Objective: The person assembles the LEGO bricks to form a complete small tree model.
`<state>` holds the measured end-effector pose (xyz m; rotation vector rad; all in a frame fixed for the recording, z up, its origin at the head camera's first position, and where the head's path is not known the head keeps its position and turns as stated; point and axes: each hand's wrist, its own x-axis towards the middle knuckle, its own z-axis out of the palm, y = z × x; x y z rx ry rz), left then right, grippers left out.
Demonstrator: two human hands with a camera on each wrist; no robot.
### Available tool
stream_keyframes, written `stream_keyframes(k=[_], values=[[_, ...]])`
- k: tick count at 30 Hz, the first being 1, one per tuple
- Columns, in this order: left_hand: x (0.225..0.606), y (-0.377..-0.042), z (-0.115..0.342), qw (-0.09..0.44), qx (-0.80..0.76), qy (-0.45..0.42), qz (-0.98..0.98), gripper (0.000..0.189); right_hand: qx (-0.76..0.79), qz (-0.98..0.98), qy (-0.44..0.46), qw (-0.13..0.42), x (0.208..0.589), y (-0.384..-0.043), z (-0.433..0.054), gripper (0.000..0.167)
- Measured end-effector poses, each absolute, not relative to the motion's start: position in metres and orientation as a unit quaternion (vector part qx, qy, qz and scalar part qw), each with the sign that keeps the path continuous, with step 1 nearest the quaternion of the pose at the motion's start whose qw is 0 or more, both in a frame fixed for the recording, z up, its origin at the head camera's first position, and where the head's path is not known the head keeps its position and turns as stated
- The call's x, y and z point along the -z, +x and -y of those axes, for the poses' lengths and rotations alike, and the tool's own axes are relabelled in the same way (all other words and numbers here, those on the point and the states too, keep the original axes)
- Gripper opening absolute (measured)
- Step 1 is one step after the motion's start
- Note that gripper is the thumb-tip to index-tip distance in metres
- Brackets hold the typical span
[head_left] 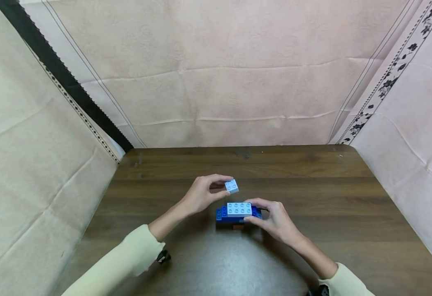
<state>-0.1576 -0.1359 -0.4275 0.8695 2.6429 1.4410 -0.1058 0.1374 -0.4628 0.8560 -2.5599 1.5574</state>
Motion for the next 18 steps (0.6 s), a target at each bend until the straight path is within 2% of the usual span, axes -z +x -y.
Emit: stream_keyframes(k=[9,18], values=[[0.423,-0.132,0.137,0.030,-0.484,0.289,-0.825,0.041,-0.504,0.820,0.272,0.004,0.463,-0.106,-0.138,0.037],[0.424,-0.120,0.133,0.056,-0.512,0.297,-0.804,0.041,-0.496,0.824,0.275,0.016,0.462,-0.105,-0.137,0.038]])
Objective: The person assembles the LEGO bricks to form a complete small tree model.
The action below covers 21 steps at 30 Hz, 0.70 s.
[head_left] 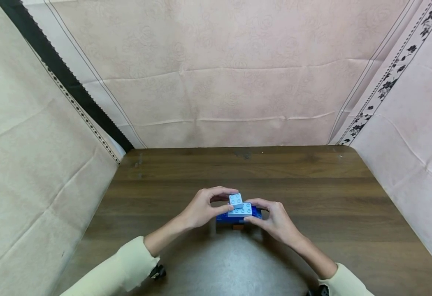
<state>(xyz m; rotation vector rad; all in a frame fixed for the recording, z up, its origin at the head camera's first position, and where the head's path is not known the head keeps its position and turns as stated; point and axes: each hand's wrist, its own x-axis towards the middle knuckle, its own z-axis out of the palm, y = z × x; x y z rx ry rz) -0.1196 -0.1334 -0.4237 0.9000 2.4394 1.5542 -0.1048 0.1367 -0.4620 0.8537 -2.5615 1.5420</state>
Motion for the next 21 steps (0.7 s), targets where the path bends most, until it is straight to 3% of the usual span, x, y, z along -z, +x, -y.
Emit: stream_keyframes(k=[21], values=[[0.435,-0.111,0.126,0.071,-0.544,0.275,-0.790,0.038,-0.499,0.820,0.279,0.024,0.465,-0.106,-0.138,0.038]])
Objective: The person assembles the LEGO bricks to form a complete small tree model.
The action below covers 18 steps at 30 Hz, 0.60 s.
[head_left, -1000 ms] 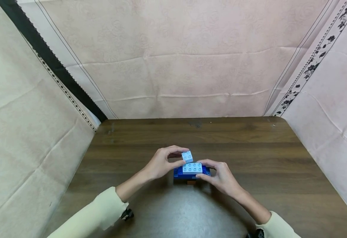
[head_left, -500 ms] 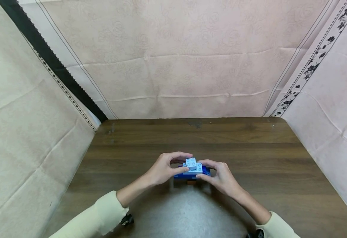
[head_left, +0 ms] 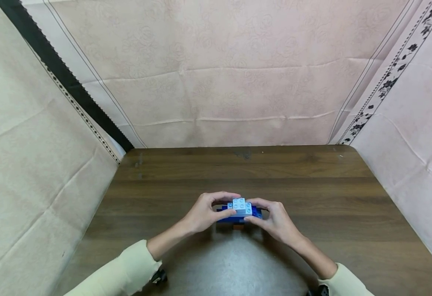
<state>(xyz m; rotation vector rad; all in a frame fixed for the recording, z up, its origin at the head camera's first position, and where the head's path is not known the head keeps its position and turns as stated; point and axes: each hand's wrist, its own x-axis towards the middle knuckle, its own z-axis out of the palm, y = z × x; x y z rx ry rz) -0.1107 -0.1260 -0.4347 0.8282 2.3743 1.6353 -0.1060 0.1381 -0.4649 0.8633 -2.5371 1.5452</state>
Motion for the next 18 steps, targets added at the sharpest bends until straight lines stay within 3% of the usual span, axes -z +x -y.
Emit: stream_keyframes(k=[18], values=[[0.461,-0.110,0.123,0.053,-0.614,0.263,-0.743,0.038,-0.495,0.826,0.270,0.023,0.463,-0.104,-0.137,0.039]])
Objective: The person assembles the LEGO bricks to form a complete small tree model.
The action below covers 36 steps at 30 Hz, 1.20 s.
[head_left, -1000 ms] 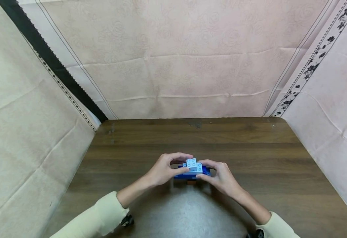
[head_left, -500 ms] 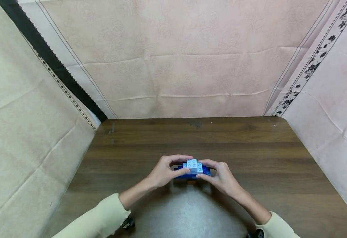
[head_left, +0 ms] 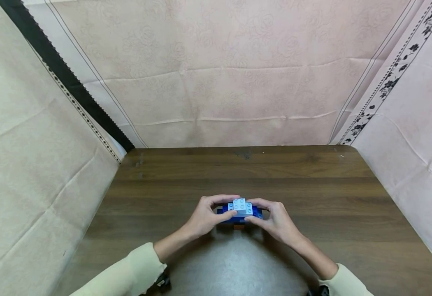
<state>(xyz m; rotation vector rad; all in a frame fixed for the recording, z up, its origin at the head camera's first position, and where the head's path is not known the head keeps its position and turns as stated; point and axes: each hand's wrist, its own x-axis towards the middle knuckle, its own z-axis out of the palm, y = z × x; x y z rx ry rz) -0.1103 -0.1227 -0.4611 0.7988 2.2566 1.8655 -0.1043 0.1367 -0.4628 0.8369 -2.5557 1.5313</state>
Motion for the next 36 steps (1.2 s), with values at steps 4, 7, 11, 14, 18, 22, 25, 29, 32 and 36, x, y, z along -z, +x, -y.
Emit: stream_keyframes(k=[4,7,11,14,18,22,25,29,32,36], values=[[0.463,-0.110,0.122,0.050,-0.621,0.268,-0.735,0.038,-0.494,0.827,0.269,0.022,0.462,-0.104,-0.137,0.039],[0.465,-0.111,0.122,0.044,-0.622,0.272,-0.733,0.038,-0.491,0.827,0.272,0.024,0.462,-0.104,-0.137,0.039],[0.467,-0.113,0.120,0.027,-0.612,0.287,-0.737,0.037,-0.489,0.826,0.279,0.031,0.462,-0.104,-0.137,0.039],[0.468,-0.114,0.120,0.010,-0.602,0.300,-0.740,0.036,-0.489,0.824,0.283,0.034,0.463,-0.105,-0.136,0.039],[0.468,-0.114,0.119,-0.008,-0.596,0.313,-0.739,0.036,-0.489,0.824,0.284,0.033,0.463,-0.105,-0.136,0.039],[0.469,-0.114,0.119,-0.023,-0.585,0.324,-0.743,0.036,-0.483,0.828,0.284,0.026,0.460,-0.105,-0.137,0.039],[0.468,-0.115,0.119,-0.037,-0.570,0.333,-0.750,0.036,-0.471,0.832,0.293,0.019,0.456,-0.105,-0.137,0.039],[0.464,-0.115,0.119,-0.051,-0.550,0.348,-0.758,0.036,-0.477,0.823,0.308,0.027,0.450,-0.105,-0.136,0.045],[0.463,-0.115,0.119,-0.055,-0.543,0.356,-0.758,0.036,-0.498,0.807,0.314,0.050,0.448,-0.105,-0.134,0.043],[0.463,-0.115,0.121,-0.055,-0.544,0.355,-0.758,0.035,-0.510,0.796,0.318,0.071,0.449,-0.106,-0.131,0.039]])
